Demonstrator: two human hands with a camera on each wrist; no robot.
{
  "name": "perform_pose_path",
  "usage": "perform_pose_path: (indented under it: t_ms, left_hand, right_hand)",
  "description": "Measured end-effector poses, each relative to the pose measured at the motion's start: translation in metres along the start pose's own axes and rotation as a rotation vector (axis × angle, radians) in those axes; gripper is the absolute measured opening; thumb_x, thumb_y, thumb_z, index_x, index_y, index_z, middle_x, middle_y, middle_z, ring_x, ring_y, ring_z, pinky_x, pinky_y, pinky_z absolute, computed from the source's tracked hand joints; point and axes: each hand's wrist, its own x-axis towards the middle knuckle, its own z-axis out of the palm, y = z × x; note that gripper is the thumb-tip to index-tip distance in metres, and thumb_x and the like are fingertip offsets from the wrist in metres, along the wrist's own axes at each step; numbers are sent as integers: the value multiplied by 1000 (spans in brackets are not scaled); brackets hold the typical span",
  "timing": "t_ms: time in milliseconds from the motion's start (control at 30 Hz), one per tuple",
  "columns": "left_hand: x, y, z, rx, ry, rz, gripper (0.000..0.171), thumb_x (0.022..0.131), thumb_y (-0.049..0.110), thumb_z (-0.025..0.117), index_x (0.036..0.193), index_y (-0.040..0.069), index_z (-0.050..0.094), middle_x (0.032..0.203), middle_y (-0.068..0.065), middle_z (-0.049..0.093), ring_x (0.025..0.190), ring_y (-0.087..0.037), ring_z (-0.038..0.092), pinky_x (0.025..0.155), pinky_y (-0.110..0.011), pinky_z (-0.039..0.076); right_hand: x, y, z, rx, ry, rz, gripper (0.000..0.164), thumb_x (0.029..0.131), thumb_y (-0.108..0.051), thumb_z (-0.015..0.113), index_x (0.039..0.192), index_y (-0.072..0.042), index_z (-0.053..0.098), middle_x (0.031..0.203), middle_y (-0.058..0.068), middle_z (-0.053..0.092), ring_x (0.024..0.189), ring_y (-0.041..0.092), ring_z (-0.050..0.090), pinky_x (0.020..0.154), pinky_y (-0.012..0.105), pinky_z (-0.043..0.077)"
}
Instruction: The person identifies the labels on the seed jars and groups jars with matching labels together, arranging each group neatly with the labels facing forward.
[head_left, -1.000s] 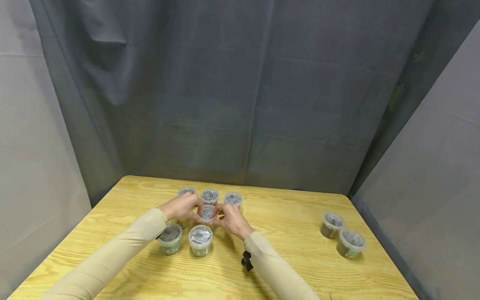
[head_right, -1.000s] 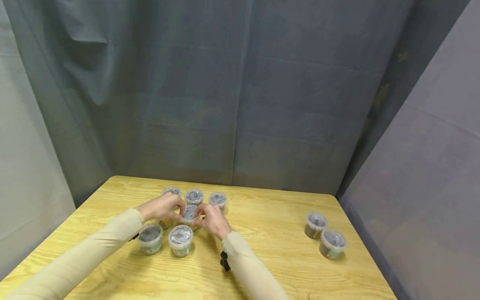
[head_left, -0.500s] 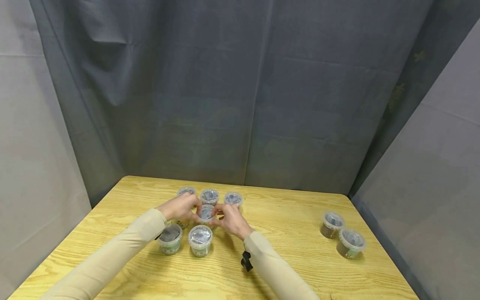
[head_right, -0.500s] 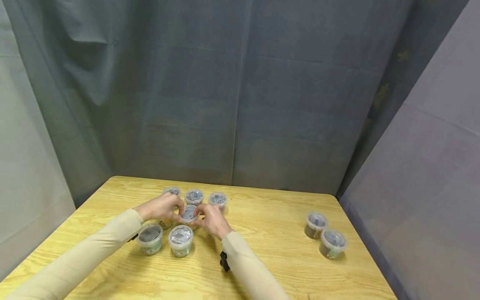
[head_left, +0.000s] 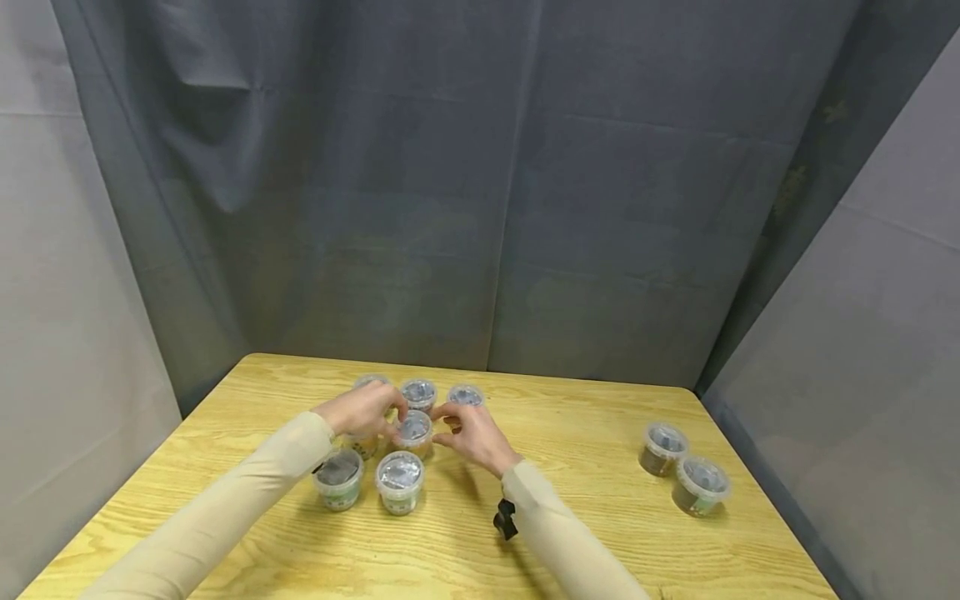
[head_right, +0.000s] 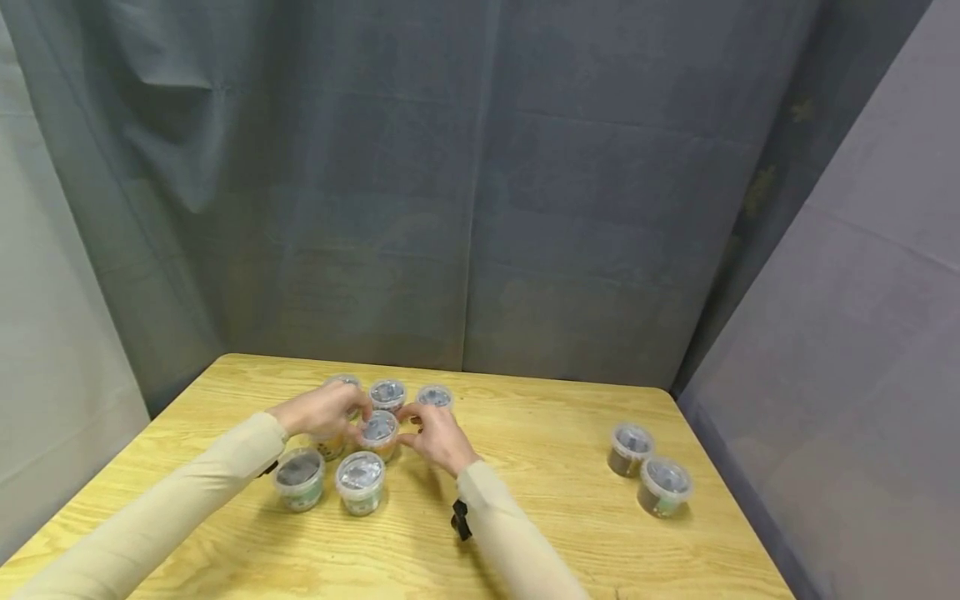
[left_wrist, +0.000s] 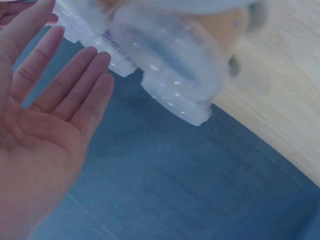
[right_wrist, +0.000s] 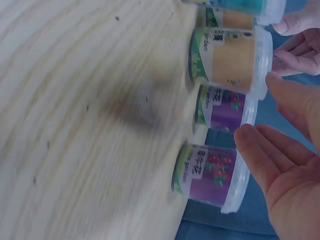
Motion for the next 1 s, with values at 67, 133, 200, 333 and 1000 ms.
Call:
perform_pose_path:
  t_ms: [67, 133, 200, 333, 1000]
  left_hand:
    - [2, 4, -2, 0, 9, 21, 17, 79, 20, 82, 89, 10, 72, 80, 0, 65, 66, -9, 50, 59, -26, 45]
    - [4, 8, -5, 0, 12, 35, 14, 83, 19, 79, 91, 10, 72, 87, 0, 69, 69, -8, 55, 64, -29, 51]
    - [8, 14, -7, -5, 17, 38, 12, 86, 21, 76, 92, 11, 73, 94, -1, 71, 74, -8, 60, 70, -31, 55]
    - [18, 25, -8, 1, 26, 58, 9, 91, 24, 71, 90, 15, 73, 95, 2, 72, 80, -10, 66, 78, -34, 58]
    - [83, 95, 19, 120, -22, 153, 18, 92, 31, 70, 78, 19, 68, 86, 8, 69, 71, -4, 57, 70, -26, 53]
  right_hand:
    - [-3, 0, -4, -27, 14, 2, 27, 88, -13, 74, 114, -7, 70, 115, 13, 70, 106, 32, 67, 87, 37, 59]
    - [-5, 0, -8, -69, 32, 17, 22, 90, -16, 72, 111, -8, 71, 110, 10, 72, 101, 27, 69, 84, 34, 59]
    - [-7, 0, -13, -130, 57, 25, 19, 91, -18, 71, 108, -8, 72, 106, 8, 73, 96, 24, 70, 81, 33, 59]
    - [-14, 1, -28, -241, 101, 41, 16, 91, -19, 70, 103, -9, 74, 103, 7, 75, 92, 23, 70, 79, 37, 59]
    - [-69, 39, -94, -242, 152, 260, 20, 89, -15, 72, 107, -4, 73, 112, 13, 72, 108, 35, 65, 86, 48, 57]
